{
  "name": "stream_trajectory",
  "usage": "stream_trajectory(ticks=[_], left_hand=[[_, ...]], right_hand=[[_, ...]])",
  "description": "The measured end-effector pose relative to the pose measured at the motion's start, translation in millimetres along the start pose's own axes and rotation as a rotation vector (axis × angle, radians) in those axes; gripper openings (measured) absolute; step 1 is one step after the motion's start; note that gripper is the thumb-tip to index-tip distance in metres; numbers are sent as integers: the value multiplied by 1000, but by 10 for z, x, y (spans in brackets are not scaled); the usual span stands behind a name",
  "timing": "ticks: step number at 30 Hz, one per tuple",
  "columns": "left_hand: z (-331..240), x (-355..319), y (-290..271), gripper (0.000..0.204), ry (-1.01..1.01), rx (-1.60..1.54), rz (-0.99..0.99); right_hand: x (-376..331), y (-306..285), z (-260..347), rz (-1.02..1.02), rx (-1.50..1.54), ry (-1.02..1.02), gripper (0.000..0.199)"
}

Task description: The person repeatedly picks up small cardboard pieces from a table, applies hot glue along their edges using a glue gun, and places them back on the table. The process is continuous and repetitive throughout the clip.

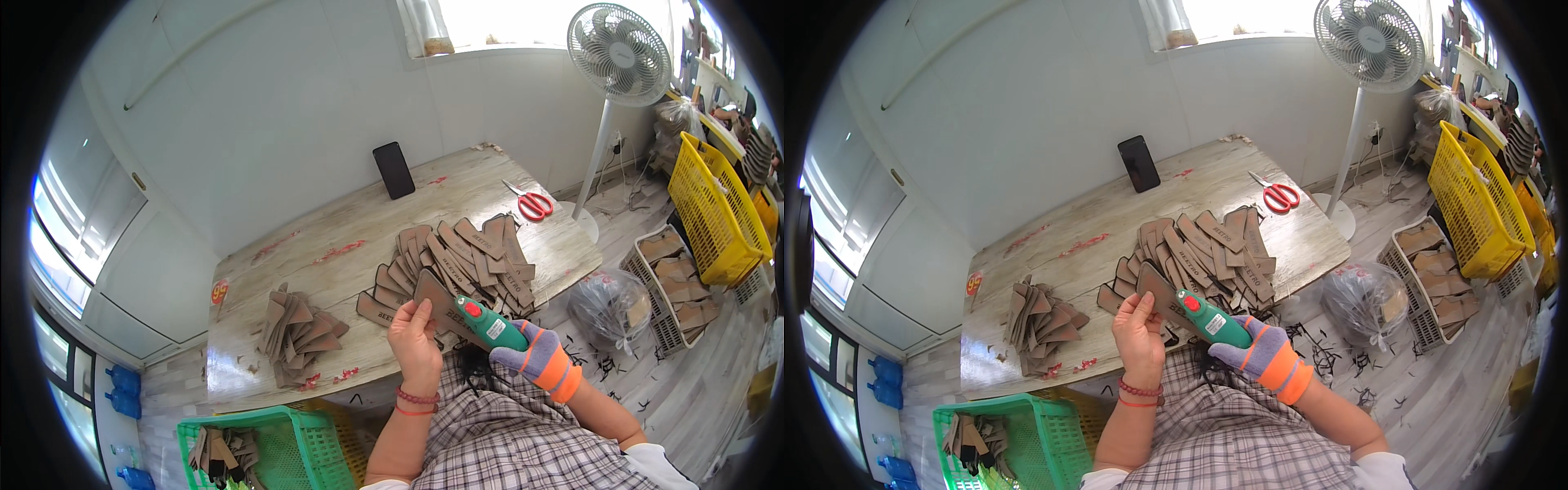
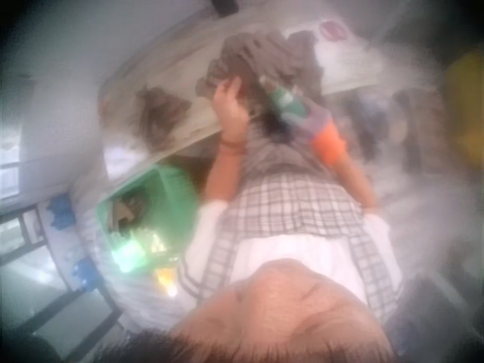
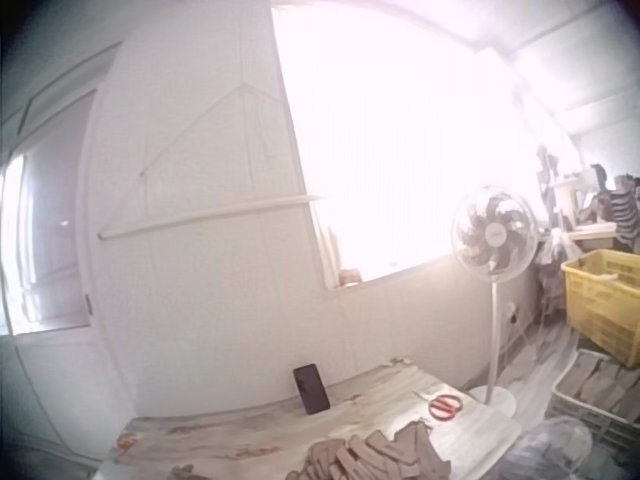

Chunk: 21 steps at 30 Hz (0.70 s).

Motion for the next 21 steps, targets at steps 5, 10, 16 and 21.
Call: stream_trajectory(ticks=[5,10,16,21], left_hand=[[111,-35,-12,8,-74,59,61],[130,-141,-4,11,-102,126,104],[-3,-161,-26,13,-63,278,147],[-153,-130,-62,14,-21,394,183]], right_hand=[[2,-29,-51,-29,69,-14,56],[-8,-57,61,-7,147,54,55],[-12,-119,42,-2,54,16,49],[-22,-135,17,29,89,44,47]])
Point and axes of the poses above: each hand's wrist, its own x-axis towards the middle knuckle, its own y-axis out of the palm, z = x × y, the point moved 1 cm from there along x, towards the middle knuckle, and after that the axes turned 9 degrees about -y, right-handed, at the moved point
